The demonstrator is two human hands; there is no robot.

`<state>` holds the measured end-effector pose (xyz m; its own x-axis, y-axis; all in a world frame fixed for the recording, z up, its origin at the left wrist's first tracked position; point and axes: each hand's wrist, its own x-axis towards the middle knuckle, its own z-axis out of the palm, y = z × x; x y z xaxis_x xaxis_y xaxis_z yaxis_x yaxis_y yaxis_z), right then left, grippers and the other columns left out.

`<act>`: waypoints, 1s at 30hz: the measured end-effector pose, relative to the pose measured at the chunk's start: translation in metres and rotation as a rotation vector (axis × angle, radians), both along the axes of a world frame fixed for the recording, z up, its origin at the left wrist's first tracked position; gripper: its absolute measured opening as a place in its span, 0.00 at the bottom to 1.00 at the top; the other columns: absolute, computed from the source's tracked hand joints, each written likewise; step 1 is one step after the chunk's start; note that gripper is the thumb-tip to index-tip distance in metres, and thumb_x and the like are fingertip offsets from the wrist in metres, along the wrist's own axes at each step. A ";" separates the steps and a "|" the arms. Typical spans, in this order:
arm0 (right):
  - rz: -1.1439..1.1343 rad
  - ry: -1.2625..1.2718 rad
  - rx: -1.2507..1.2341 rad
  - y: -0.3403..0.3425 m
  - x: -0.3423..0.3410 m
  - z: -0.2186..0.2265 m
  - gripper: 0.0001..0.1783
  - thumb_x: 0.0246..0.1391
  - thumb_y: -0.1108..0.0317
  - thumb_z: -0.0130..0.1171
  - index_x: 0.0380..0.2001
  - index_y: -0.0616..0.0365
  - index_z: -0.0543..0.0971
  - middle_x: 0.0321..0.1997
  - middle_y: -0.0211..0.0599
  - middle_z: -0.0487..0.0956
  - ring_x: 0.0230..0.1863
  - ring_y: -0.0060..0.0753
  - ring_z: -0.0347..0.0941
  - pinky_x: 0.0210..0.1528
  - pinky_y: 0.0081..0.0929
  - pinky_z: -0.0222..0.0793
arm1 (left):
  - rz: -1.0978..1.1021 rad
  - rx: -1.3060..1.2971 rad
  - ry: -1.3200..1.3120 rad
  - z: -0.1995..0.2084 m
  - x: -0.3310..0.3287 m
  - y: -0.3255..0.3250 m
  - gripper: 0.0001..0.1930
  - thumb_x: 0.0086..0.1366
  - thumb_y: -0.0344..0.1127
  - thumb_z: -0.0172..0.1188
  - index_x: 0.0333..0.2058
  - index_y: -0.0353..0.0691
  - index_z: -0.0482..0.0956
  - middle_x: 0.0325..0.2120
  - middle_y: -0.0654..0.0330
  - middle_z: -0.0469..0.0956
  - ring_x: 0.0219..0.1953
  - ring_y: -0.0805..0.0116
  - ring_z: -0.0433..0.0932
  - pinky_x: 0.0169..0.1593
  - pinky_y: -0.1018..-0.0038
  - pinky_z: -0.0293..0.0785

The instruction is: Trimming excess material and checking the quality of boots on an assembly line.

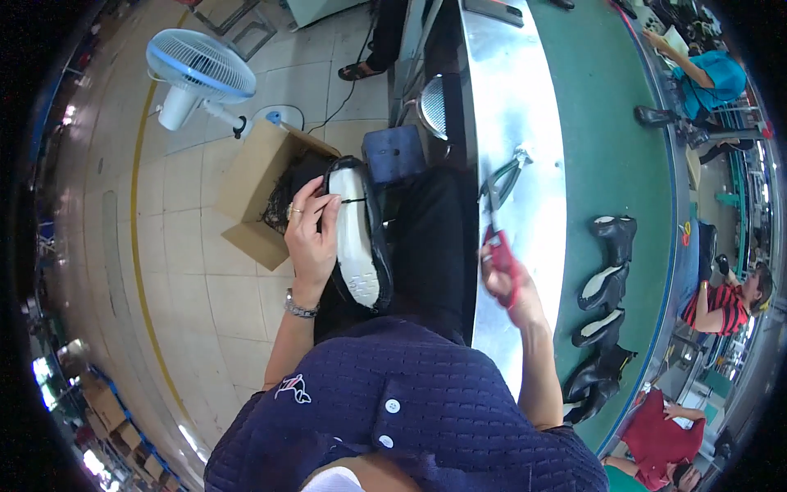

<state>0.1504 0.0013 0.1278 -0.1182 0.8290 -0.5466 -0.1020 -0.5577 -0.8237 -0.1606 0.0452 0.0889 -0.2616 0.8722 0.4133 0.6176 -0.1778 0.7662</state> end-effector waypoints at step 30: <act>0.432 0.099 -0.268 -0.003 -0.105 0.018 0.29 0.64 0.39 0.43 0.35 0.56 0.75 0.20 0.20 0.63 0.20 0.14 0.57 0.21 0.17 0.54 | 0.118 0.748 0.352 0.124 -0.050 0.002 0.06 0.68 0.25 0.47 0.32 0.32 0.72 0.27 0.52 0.77 0.25 0.67 0.73 0.26 0.76 0.69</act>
